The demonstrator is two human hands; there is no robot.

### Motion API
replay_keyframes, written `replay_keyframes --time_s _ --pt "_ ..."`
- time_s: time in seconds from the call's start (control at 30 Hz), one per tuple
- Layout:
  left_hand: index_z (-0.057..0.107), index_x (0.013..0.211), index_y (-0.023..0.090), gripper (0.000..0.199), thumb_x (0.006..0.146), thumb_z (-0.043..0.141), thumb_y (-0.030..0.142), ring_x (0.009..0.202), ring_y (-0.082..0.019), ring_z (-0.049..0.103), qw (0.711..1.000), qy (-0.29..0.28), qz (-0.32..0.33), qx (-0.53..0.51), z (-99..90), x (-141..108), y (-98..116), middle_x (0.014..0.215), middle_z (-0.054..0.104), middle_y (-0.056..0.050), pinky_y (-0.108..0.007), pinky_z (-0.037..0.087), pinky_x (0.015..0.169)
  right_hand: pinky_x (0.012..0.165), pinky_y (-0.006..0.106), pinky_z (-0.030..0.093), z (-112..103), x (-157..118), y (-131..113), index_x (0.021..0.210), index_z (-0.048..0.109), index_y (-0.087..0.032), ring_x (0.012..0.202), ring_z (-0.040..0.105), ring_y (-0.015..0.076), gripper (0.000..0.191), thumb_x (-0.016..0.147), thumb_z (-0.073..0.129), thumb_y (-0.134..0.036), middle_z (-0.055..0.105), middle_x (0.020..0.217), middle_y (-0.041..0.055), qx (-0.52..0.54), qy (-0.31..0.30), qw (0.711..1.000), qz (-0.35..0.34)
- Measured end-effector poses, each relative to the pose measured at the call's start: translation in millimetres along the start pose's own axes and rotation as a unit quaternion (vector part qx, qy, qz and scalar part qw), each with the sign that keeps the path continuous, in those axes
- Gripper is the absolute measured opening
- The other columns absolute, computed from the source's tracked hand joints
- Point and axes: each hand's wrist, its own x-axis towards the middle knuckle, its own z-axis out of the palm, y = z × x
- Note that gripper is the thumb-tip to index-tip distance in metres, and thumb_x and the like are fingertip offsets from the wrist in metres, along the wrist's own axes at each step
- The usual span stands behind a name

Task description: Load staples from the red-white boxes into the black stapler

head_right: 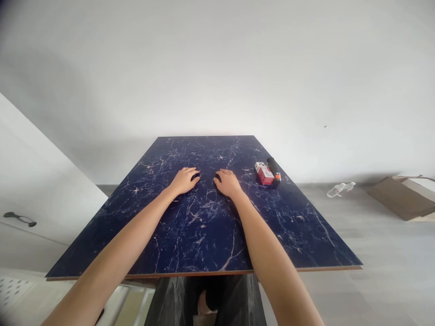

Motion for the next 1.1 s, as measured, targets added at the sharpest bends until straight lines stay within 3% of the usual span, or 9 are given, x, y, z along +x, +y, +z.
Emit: replay_keyframes --time_s 0.57,0.63,0.7,0.8,0.9,1.0,1.1 --pt "0.062 0.140 0.019 0.051 0.104 0.040 0.047 0.142 -0.034 0.045 1.000 0.004 0.002 -0.003 3.5 1.2 -3.2 0.152 0.055 -0.011 -0.052 0.036 0.117 0.113 0.045 0.039 -3.8 -1.8 -2.3 0.133 0.066 -0.015 0.131 0.054 0.0305 0.043 0.100 0.048 -0.036 0.062 0.142 0.0145 -0.012 0.014 0.999 -0.034" --pt "0.062 0.141 0.020 0.052 0.104 0.038 0.049 0.143 -0.035 0.044 1.000 -0.005 -0.004 -0.010 1.7 0.2 -2.4 0.154 0.053 -0.011 -0.054 0.036 0.117 0.110 0.045 0.042 -12.8 -2.5 -3.9 0.134 0.065 -0.016 0.127 0.056 0.0303 0.042 0.099 0.048 -0.031 0.064 0.139 0.0131 -0.011 0.053 0.997 -0.061" --pt "0.061 0.142 0.021 0.053 0.104 0.037 0.050 0.145 -0.035 0.041 1.000 -0.015 -0.013 -0.019 0.3 -0.8 -2.1 0.156 0.050 -0.010 -0.056 0.036 0.118 0.110 0.047 0.041 -26.2 -3.5 -2.6 0.135 0.063 -0.016 0.126 0.054 0.0313 0.042 0.097 0.048 -0.026 0.065 0.137 0.0135 -0.012 0.131 0.989 -0.068" --pt "0.061 0.142 0.022 0.052 0.104 0.037 0.049 0.146 -0.035 0.040 0.999 -0.023 -0.017 -0.023 0.3 -1.4 -2.7 0.157 0.050 -0.009 -0.056 0.034 0.119 0.112 0.055 0.036 -49.0 -8.3 9.3 0.137 0.059 -0.017 0.130 0.048 0.0338 0.044 0.096 0.045 -0.024 0.060 0.139 0.0162 -0.029 0.271 0.962 0.016" --pt "0.061 0.141 0.022 0.051 0.104 0.038 0.048 0.146 -0.034 0.041 0.999 -0.020 -0.012 -0.022 1.9 -0.6 -3.9 0.156 0.051 -0.009 -0.054 0.033 0.120 0.112 0.066 0.029 -64.5 -17.5 31.8 0.147 0.046 -0.014 0.139 0.036 0.0416 0.056 0.094 0.046 -0.031 0.044 0.151 0.0215 -0.072 0.358 0.909 0.201" --pt "0.062 0.140 0.021 0.050 0.104 0.040 0.048 0.144 -0.033 0.043 1.000 -0.009 -0.005 -0.017 2.4 0.0 -3.9 0.154 0.053 -0.010 -0.053 0.035 0.119 0.110 0.070 0.026 -67.4 -27.5 54.1 0.152 0.036 -0.011 0.142 0.032 0.0493 0.072 0.089 0.052 -0.042 0.032 0.157 0.0273 -0.094 0.340 0.874 0.333" --pt "0.064 0.138 0.019 0.050 0.104 0.040 0.046 0.142 -0.033 0.045 1.000 -0.001 0.001 -0.011 1.1 -0.4 -2.6 0.152 0.055 -0.011 -0.051 0.036 0.119 0.103 0.065 0.037 -63.3 -33.6 67.8 0.149 0.039 -0.011 0.131 0.045 0.0491 0.075 0.086 0.056 -0.048 0.042 0.148 0.0297 -0.070 0.282 0.867 0.404"
